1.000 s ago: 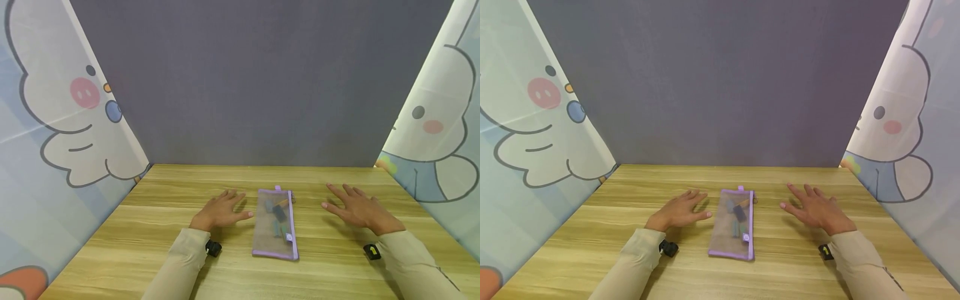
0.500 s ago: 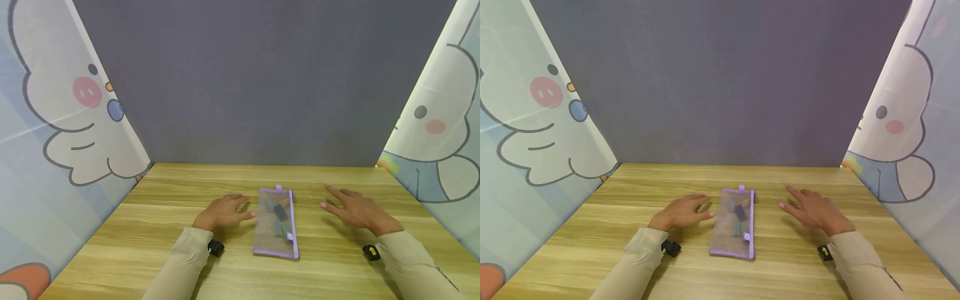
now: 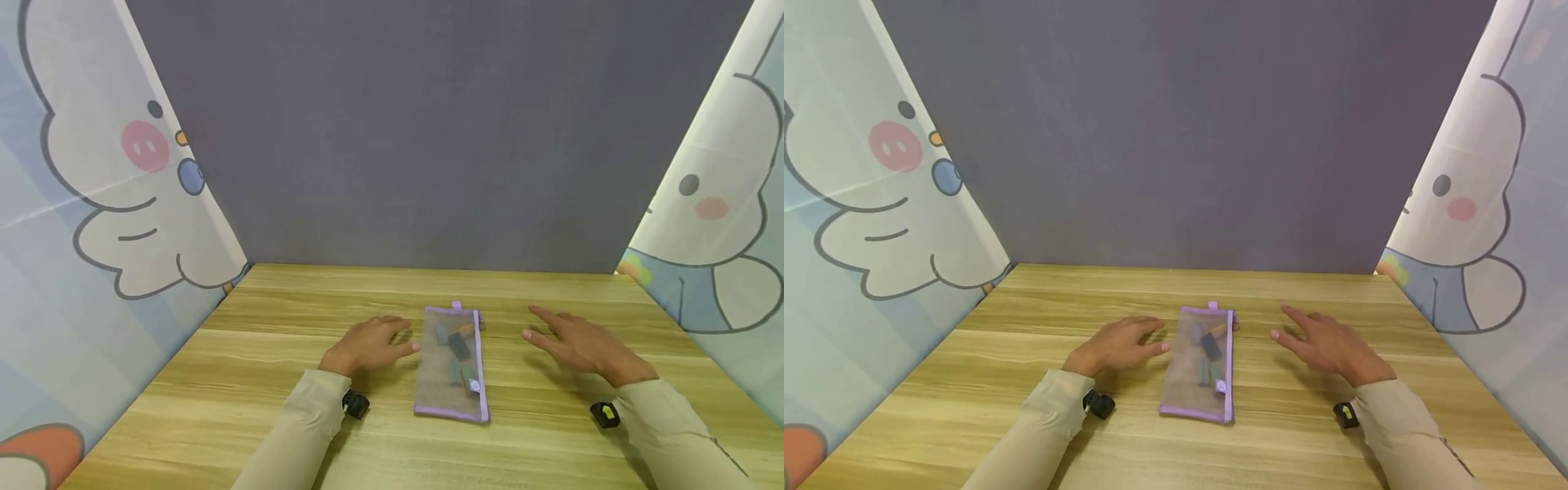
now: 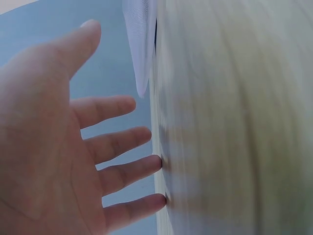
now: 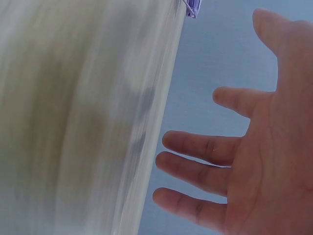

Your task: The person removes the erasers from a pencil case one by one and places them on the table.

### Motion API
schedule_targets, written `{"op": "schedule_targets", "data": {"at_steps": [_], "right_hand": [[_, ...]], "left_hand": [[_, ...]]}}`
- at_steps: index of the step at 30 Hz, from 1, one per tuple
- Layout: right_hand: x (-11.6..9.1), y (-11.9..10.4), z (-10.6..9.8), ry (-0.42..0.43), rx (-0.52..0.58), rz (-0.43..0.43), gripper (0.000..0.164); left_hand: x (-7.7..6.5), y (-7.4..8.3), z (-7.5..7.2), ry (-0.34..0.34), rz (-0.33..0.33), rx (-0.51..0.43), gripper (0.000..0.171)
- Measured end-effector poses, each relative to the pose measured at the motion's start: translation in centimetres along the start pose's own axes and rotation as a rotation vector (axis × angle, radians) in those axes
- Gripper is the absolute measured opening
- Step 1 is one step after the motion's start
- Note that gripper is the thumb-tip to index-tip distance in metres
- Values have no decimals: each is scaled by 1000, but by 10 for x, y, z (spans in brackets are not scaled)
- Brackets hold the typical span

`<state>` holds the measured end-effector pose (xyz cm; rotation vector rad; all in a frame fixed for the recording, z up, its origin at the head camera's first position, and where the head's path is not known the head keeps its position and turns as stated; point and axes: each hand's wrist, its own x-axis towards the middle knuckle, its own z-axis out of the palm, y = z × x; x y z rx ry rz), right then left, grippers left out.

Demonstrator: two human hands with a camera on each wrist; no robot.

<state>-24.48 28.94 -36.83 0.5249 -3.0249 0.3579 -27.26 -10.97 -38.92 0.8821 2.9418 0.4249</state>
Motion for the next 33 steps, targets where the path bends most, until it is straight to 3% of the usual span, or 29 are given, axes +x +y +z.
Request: {"op": "schedule_targets", "data": {"at_steps": [7,16,33], "right_hand": [[0,0,0,6,22,2,76],[2,-1,1,16,25,-17,74],[7,-6,9,21,70,-45,66]], "left_hand": [[2,3,-1,37,49,-32,61],[3,7,-2,54,63,-54,57],[4,13,1,5,64,-84,57]]}}
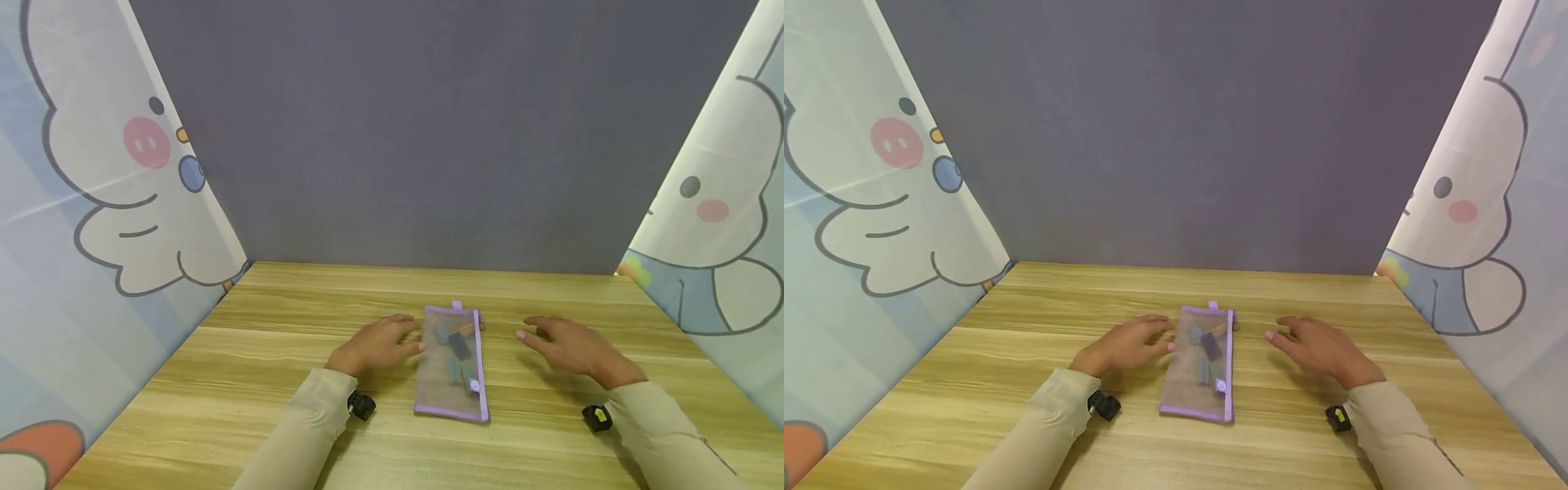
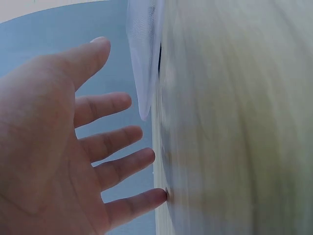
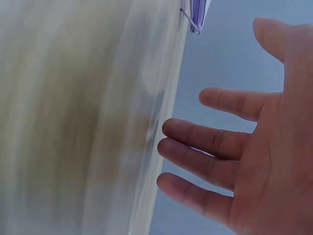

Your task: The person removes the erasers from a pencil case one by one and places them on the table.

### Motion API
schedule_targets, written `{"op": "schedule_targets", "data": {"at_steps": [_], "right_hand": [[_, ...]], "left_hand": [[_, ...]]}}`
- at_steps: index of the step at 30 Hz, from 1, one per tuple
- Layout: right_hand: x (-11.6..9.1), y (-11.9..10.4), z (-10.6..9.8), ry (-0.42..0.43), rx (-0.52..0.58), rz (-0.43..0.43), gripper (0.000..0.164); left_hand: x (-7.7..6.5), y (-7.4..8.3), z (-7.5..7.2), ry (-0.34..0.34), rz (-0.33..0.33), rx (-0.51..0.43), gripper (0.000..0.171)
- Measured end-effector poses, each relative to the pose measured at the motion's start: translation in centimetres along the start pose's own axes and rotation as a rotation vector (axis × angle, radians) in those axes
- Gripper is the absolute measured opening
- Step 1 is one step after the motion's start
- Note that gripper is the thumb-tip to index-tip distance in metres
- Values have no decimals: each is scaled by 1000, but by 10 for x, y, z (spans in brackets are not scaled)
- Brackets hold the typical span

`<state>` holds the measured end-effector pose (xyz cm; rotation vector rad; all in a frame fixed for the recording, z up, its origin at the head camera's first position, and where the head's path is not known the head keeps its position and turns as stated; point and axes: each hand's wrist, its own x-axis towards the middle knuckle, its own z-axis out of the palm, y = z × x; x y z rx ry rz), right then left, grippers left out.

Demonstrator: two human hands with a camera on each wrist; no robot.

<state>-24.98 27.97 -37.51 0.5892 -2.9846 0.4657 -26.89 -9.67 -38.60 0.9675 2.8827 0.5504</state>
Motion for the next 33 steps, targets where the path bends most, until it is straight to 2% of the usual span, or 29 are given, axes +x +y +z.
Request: {"op": "schedule_targets", "data": {"at_steps": [10,22,33], "right_hand": [[7,-6,5,27,9,-37,55],[12,-15,7,22,4,-47,57],[18,-21,12,-19,34,-29,61]], "left_hand": [[5,5,0,-17,40,6,57],[8,8,3,-20,59,11,50],[9,12,3,-50,27,-20,50]]}}
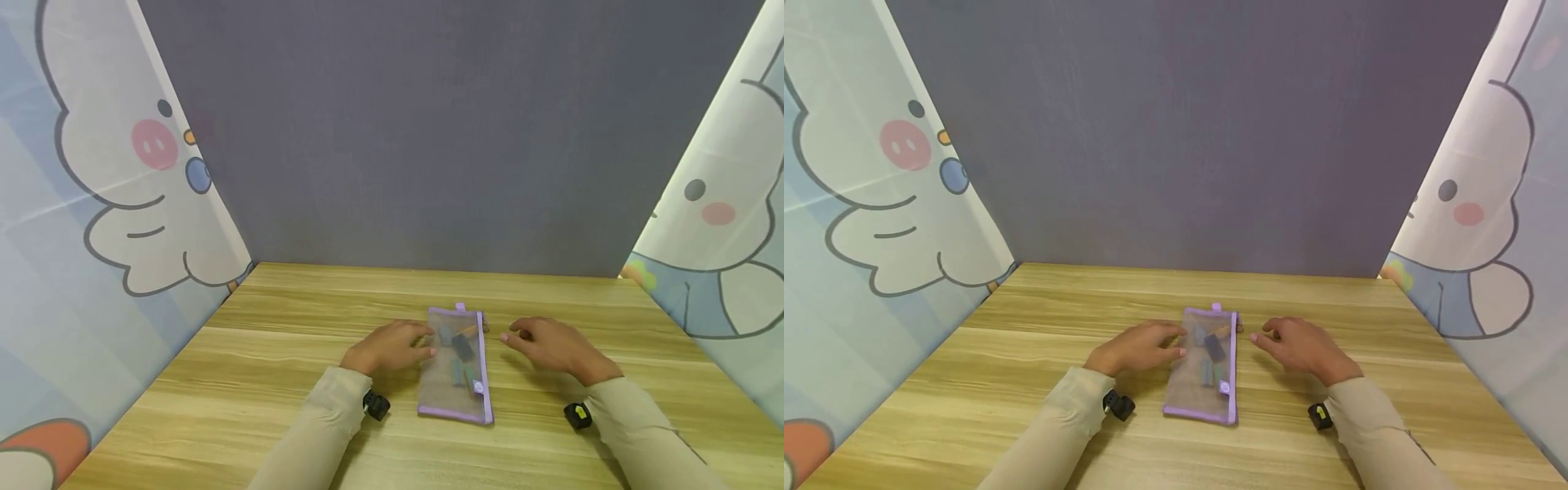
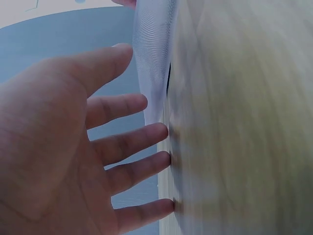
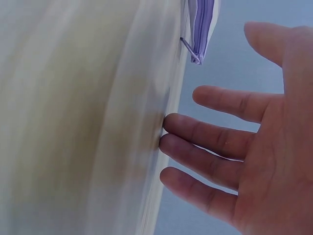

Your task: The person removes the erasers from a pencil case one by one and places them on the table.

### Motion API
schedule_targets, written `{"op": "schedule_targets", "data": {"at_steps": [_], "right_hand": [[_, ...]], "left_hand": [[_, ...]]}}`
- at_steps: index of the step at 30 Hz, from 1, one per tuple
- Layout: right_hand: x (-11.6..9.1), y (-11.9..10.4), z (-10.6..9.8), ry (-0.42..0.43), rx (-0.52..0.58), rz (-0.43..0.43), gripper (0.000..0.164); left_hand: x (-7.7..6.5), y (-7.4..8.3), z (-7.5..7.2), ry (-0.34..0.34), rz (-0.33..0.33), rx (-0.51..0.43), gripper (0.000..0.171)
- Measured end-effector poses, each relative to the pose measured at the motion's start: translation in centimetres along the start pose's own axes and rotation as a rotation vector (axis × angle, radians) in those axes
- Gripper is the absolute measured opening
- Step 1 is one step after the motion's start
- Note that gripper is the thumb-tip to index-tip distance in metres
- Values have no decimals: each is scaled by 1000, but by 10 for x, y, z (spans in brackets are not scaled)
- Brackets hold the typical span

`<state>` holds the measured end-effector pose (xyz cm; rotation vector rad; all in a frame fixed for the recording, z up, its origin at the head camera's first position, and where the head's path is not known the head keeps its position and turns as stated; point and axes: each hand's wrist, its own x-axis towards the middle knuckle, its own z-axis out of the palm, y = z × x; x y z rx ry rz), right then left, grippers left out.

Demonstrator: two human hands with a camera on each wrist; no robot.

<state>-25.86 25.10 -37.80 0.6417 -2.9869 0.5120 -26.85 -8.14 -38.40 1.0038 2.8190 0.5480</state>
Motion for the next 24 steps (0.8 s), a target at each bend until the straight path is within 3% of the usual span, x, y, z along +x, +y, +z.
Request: {"op": "schedule_targets", "data": {"at_steps": [6,12,24], "right_hand": [[6,-1,3,-20,13,4,62],[11,-4,4,-44,63,10,57],[18,-12,1,-73,82,21,49]], "left_hand": [[3,2,0,-2,-7,12,49],[8,3,-3,-3,2,-39,47],[20,7,-3,14,116,-94,38]]}}
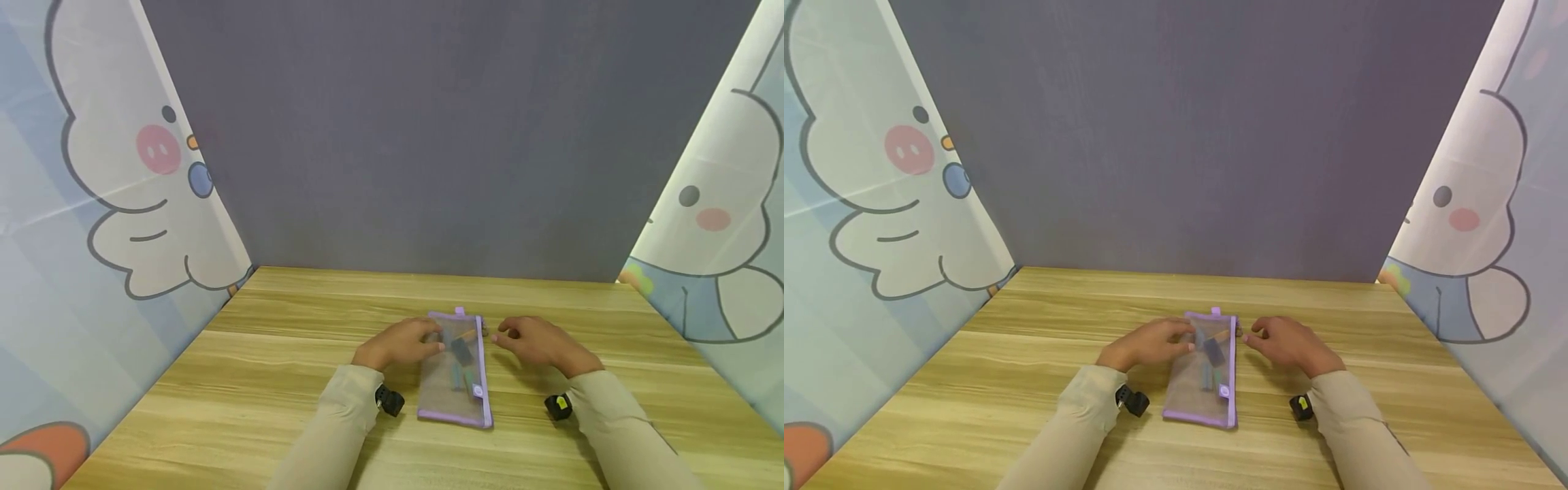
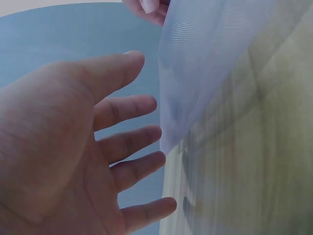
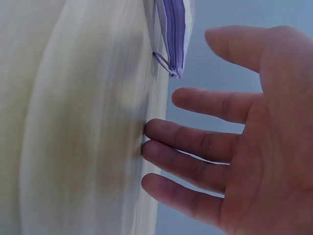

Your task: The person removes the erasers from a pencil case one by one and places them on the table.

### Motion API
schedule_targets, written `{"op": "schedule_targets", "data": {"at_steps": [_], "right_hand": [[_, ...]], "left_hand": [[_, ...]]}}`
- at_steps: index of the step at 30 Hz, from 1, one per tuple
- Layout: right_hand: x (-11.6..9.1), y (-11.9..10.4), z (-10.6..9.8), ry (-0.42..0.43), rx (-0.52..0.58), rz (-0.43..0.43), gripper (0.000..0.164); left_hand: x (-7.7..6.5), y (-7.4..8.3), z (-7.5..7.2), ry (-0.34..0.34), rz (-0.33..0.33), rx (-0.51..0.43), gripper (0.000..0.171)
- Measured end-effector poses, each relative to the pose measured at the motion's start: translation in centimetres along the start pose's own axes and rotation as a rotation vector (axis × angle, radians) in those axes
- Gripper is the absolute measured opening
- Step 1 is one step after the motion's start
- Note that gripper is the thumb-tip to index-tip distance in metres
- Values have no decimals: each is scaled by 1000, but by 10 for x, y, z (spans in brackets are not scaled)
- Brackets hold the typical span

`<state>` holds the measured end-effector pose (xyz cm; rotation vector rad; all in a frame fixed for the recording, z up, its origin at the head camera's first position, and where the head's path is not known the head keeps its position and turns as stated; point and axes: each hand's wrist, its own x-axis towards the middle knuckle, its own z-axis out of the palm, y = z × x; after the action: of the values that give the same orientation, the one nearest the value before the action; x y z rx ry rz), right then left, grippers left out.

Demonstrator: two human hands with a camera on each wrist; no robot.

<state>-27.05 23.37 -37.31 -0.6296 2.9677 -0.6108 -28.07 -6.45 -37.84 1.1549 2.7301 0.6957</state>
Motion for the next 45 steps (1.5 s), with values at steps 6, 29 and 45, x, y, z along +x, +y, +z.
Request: {"op": "schedule_targets", "data": {"at_steps": [6,29,45], "right_hand": [[3,-4,-1,-21,3,-10,46],[15,-13,10,11,14,-47,38],[17,-17,15,54,-22,-88,30]], "left_hand": [[1,0,3,-11,38,25,29],[0,12,5,-32,-75,38,25],[5,13,6,-11,-68,88,33]]}}
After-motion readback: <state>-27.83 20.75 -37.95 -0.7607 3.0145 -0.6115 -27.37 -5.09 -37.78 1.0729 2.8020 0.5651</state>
